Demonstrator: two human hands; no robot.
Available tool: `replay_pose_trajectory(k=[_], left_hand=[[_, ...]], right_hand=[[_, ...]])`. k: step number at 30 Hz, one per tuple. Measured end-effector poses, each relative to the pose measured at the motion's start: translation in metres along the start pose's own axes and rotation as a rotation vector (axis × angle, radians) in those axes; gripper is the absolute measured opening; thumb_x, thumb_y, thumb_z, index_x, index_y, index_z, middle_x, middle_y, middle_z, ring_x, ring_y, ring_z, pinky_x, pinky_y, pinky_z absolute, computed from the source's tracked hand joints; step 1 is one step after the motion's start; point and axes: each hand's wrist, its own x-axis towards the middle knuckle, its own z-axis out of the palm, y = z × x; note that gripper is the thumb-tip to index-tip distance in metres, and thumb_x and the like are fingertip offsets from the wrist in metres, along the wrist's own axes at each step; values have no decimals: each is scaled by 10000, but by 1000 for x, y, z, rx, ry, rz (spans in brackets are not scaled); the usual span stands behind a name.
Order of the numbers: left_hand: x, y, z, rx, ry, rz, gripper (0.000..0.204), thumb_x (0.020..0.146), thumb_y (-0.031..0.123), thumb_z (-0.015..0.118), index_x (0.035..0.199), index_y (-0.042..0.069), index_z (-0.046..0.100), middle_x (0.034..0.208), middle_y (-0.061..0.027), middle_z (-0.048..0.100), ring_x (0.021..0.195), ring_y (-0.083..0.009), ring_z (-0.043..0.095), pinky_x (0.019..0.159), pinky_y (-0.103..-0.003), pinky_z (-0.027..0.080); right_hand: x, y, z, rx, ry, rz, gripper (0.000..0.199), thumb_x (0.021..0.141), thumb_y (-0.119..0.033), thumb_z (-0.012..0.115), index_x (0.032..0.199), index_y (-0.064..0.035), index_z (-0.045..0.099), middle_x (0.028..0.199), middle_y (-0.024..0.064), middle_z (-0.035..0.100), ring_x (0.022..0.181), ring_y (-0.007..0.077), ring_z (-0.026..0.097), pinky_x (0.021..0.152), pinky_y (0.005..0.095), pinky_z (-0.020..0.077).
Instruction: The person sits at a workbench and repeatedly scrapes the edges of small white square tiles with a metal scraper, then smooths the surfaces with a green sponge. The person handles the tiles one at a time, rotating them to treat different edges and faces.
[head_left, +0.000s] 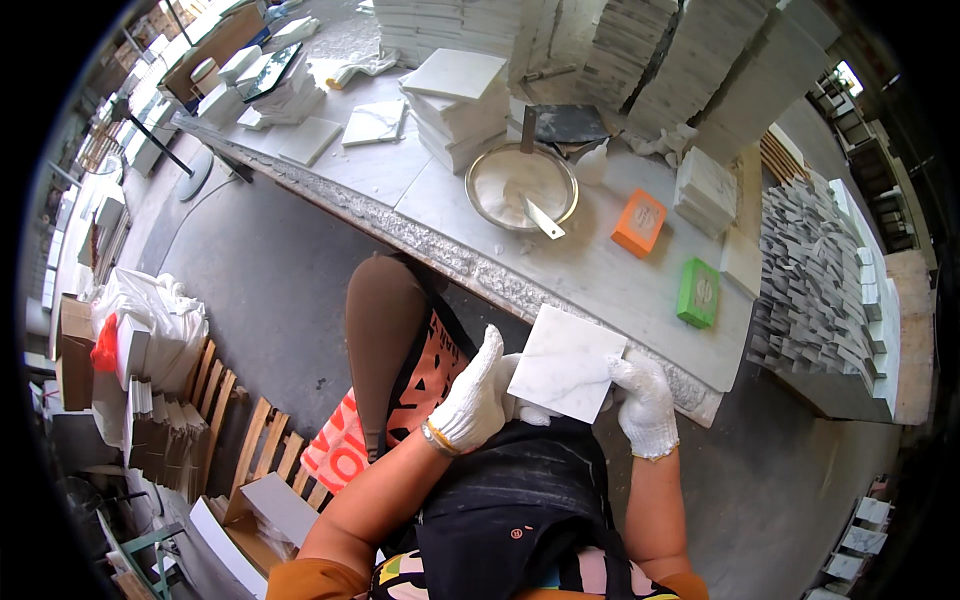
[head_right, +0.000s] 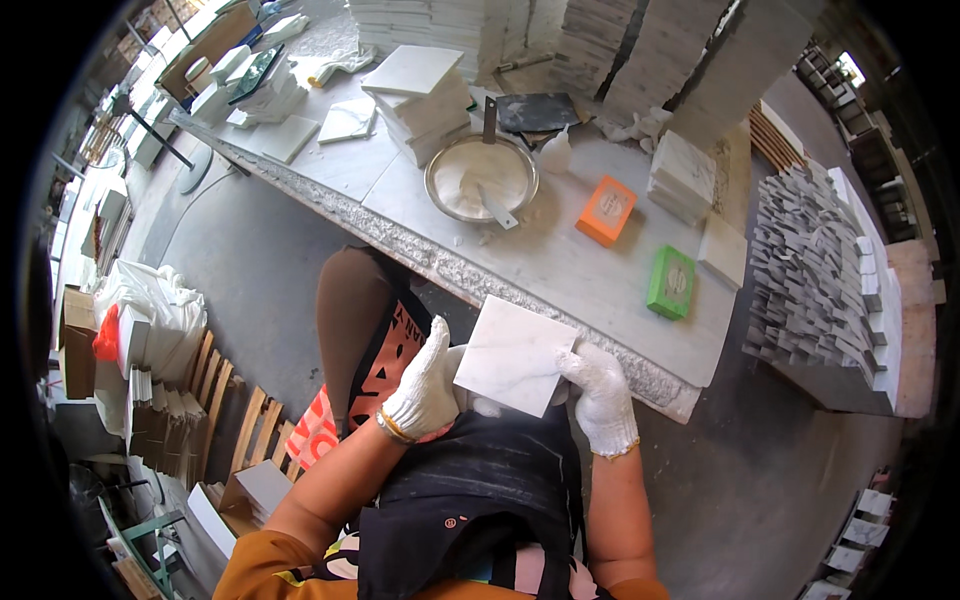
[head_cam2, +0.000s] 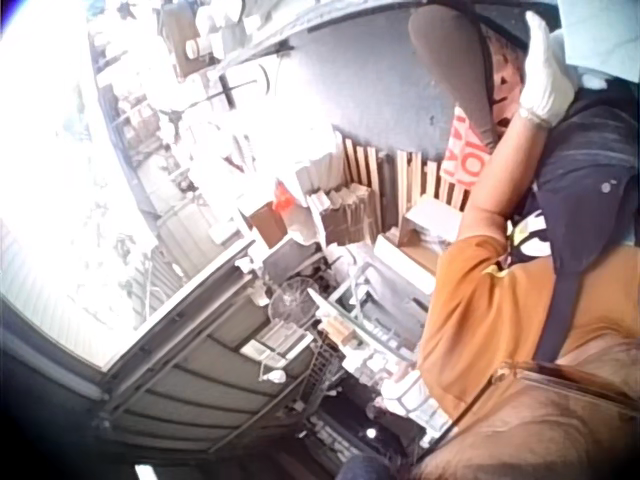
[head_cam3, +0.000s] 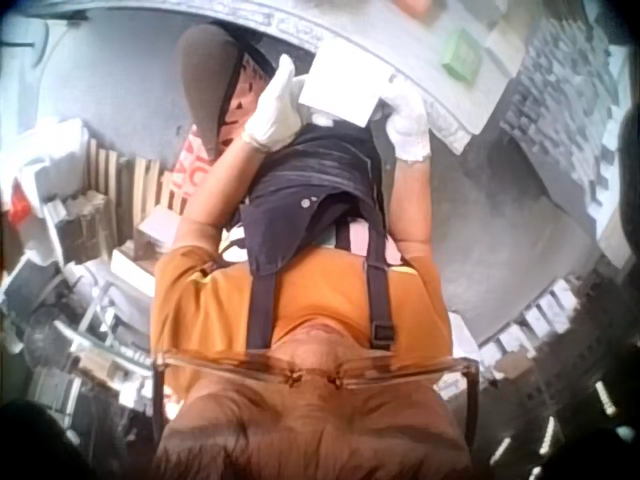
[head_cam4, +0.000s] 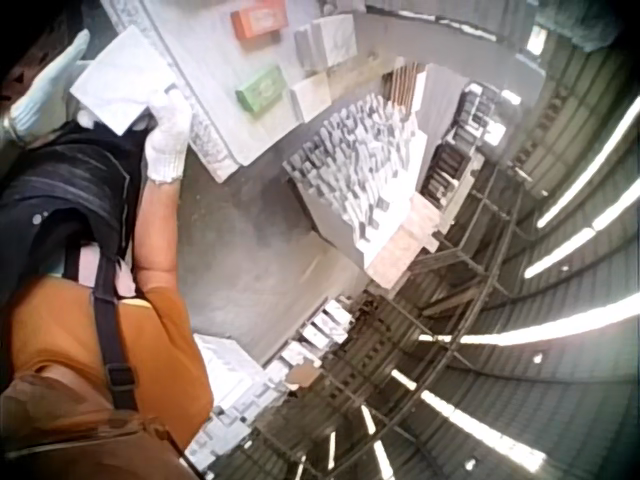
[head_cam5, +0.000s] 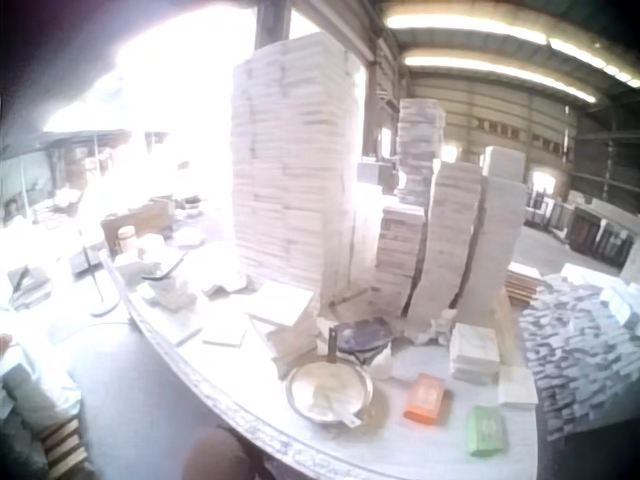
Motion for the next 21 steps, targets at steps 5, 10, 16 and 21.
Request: replay_pose_trajectory(k=[5,10,16,21], left_hand=[[-7,-3,-4,42,67,57,784,991,592,529,1435,-53,496,1325,-133,641,1151,-220,643,929,-355,531],[-7,2,-6,80,71,105,428,942,249,733,1262,-27,665,1162,-69,710,1030,-134,670,951,-297,516],[-2,-11,-23,-7,171,220,410,946,201,714,1288,-8,632,1218,-73,690,1119,-176,659,954,-336,524],[2,-4,-28,74,208,408,433,972,308,688,1263,-10,643,1103,-72,713,952,-165,690,799,-322,562]], right_hand=[[5,-5,-2,-73,-133,56,396,951,-249,643,1185,69,682,981,67,717,787,98,650,688,233,514],[10,-16,19,-116,-174,46,359,971,-223,650,1174,72,687,1026,42,692,939,101,610,863,267,496],[5,-4,21,-337,-175,118,436,924,-242,666,1247,51,667,1075,92,716,920,130,657,763,267,526],[0,4,28,-276,-179,133,526,884,-160,775,1342,40,612,1216,72,687,1100,124,613,988,295,482]])
